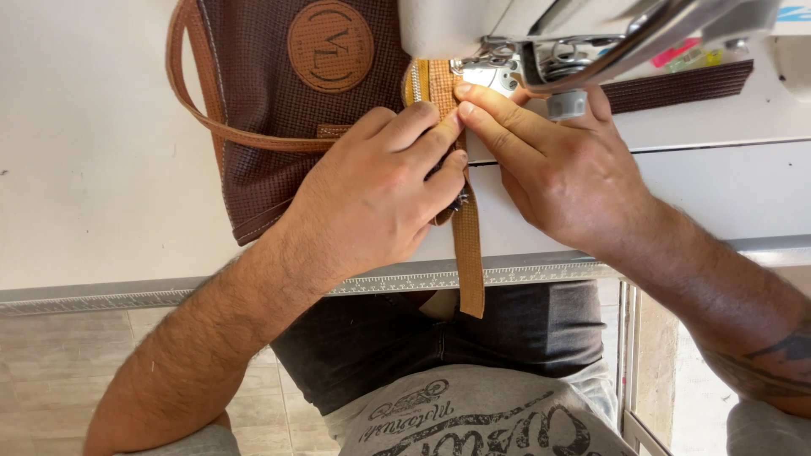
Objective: Sewing a leather bag on a machine and trimming the seams with scissors.
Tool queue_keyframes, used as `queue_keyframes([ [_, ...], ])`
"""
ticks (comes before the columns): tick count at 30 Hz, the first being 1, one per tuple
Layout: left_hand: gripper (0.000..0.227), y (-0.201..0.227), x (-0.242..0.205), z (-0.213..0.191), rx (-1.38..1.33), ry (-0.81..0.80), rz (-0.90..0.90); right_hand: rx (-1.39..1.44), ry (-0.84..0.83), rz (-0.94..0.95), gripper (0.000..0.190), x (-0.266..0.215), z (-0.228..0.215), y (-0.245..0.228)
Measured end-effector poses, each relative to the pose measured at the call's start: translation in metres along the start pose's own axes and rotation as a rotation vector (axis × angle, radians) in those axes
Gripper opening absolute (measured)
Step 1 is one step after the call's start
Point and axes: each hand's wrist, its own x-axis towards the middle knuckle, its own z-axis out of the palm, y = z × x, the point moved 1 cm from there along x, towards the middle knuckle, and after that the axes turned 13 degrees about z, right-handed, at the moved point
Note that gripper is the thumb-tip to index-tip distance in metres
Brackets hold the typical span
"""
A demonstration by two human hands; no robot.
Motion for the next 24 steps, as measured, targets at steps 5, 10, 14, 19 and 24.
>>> queue_keyframes([
  [5,0.032,0.000,-0.001,0.001,0.028,-0.005,0.000,0.028,0.020,-0.014,0.043,0.003,-0.001,0.000],
  [10,0.034,0.000,0.000,0.002,0.022,-0.013,-0.011,-0.001,-0.009,-0.006,0.048,0.000,0.002,0.002],
  [14,0.037,0.000,0.000,0.001,0.017,-0.031,-0.010,0.150,-0.013,-0.017,0.042,-0.001,0.002,0.002],
  [19,0.041,0.000,-0.001,0.003,0.032,-0.051,-0.008,0.334,0.055,0.008,0.032,-0.010,0.001,0.009],
  [24,0.038,0.001,0.000,0.000,0.025,-0.052,-0.007,0.421,0.135,0.060,0.023,-0.011,-0.001,0.010],
])
